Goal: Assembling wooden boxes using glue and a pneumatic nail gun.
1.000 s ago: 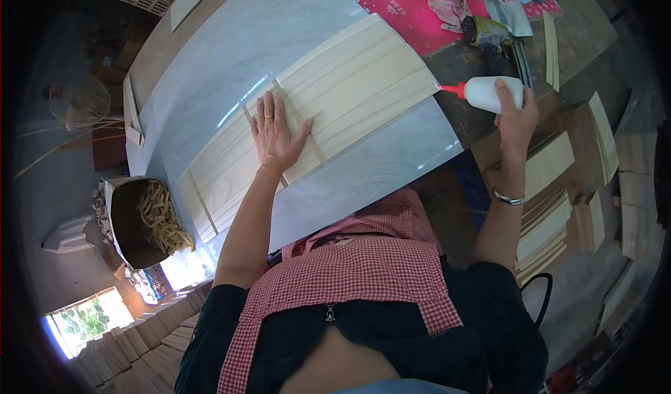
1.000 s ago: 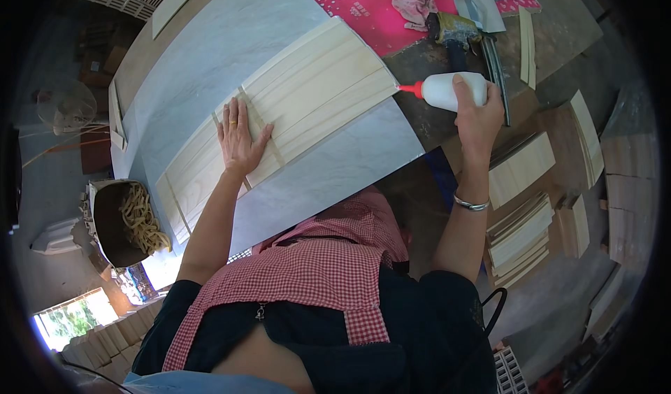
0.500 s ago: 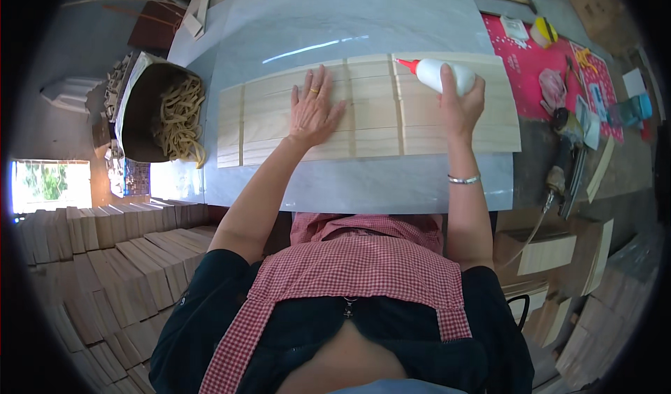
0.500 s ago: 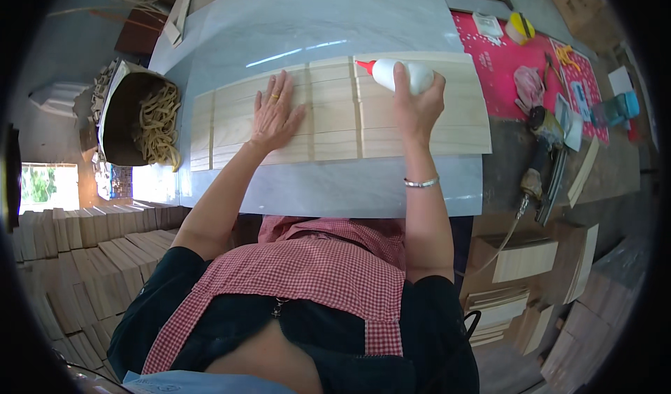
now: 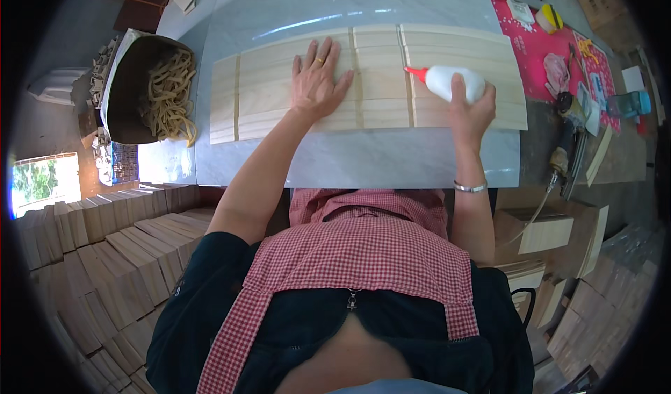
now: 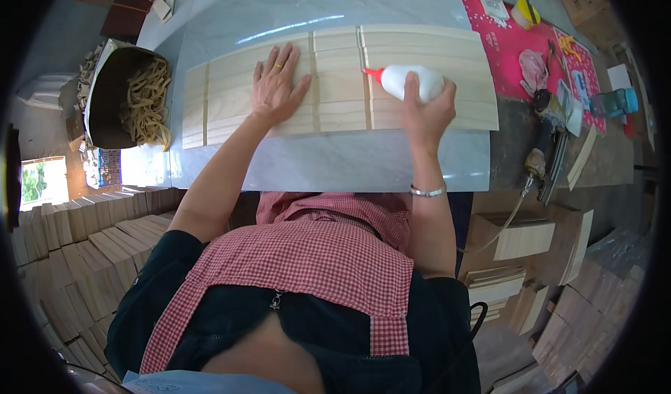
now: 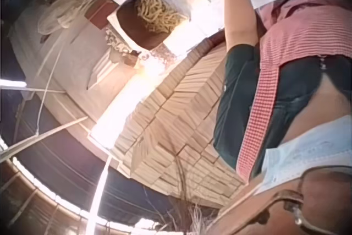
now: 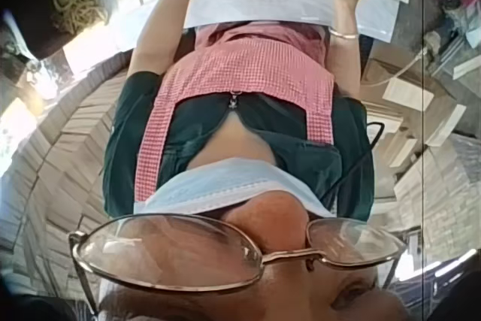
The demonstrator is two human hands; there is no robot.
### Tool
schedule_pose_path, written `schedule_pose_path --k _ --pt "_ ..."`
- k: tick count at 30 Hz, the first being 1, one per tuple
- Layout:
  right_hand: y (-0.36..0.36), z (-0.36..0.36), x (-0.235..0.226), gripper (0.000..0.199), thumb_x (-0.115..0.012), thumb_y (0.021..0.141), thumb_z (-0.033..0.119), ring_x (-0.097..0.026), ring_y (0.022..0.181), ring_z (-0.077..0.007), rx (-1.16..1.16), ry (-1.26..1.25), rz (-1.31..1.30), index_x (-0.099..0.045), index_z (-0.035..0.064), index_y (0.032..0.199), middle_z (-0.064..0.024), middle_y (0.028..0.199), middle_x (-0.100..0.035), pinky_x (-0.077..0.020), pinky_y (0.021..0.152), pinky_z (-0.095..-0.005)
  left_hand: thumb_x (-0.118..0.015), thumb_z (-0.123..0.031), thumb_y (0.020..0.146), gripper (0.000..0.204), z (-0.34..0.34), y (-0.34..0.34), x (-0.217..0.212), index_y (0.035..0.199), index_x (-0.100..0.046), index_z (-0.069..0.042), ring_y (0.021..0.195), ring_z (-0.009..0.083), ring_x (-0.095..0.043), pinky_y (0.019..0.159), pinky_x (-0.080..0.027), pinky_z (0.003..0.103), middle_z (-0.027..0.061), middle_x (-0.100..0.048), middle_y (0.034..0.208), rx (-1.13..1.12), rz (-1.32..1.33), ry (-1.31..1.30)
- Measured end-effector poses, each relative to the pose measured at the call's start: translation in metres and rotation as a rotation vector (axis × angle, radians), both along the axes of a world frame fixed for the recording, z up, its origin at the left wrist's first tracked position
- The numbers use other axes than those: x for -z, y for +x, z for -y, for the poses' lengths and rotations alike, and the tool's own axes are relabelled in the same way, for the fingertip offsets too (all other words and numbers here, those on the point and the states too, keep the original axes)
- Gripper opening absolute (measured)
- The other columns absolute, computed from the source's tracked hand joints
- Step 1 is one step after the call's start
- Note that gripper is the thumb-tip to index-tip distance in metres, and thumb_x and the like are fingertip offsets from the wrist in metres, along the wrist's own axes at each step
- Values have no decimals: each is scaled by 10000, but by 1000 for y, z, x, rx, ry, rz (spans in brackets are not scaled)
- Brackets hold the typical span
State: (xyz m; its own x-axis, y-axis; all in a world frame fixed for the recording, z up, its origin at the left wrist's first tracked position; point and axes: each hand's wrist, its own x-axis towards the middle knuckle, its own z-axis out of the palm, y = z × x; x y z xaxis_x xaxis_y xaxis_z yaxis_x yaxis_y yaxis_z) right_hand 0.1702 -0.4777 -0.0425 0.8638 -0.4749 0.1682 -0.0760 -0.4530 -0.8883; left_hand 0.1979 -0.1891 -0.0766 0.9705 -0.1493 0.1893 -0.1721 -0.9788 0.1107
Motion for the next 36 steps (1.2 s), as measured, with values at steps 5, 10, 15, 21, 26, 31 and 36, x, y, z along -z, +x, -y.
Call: schedule_pose_path --k 5,10,15,21,26,31,36 --pt "-63 16 -7 498 -744 892 309 -659 853 -319 -18 48 -70 -558 -62 1167 -221 992 -665 -550 805 -421 -448 -526 1002 709 0 2 2 1558 -372 -92 1541 333 -227 1220 -205 560 58 -323 1652 2 0 -5" --pt "-89 30 -13 503 -751 891 314 -645 754 -277 -98 2 -56 -556 -57 1169 -204 982 -657 -564 688 -377 -453 -523 1003 713 -2 2 3 1563 -357 -92 1538 335 -235 1219 -210 561 60 -325 1650 7 14 2" --pt "-61 22 -58 458 -738 914 339 -571 598 -147 -204 279 -275 -573 -26 1135 -142 965 -639 -482 484 -230 -451 -532 1004 726 -17 2 11 1570 -338 -91 1536 332 -240 1218 -207 563 60 -322 1650 15 74 -231" --pt "19 -51 -29 600 -745 899 402 -652 662 -204 -224 397 18 -514 -61 1203 -192 990 -639 -537 540 -280 -448 -531 1007 728 -50 -8 -7 1572 -326 -89 1537 327 -241 1215 -208 565 58 -318 1652 -50 132 8" --pt "80 -87 16 605 -740 909 381 -639 634 -168 -187 211 73 -495 -70 1230 -184 976 -636 -556 534 -263 -448 -518 1012 705 -57 -14 -1 1560 -347 -85 1534 326 -246 1211 -207 571 53 -327 1647 -78 -3 -1" --pt "77 -96 18 615 -722 898 414 -674 891 -345 -150 169 -15 -512 -69 1215 -233 1042 -661 -548 829 -431 -422 -509 1034 675 -54 -15 -3 1571 -348 -108 1548 292 -222 1229 -190 531 30 -314 1657 -87 -37 -12" --pt "16 -79 7 564 -729 898 379 -677 881 -340 -164 89 -39 -535 -60 1196 -229 1032 -664 -554 803 -413 -423 -518 1019 673 -59 -14 2 1539 -384 -93 1529 317 -259 1208 -207 564 41 -355 1632 -81 -13 -49"
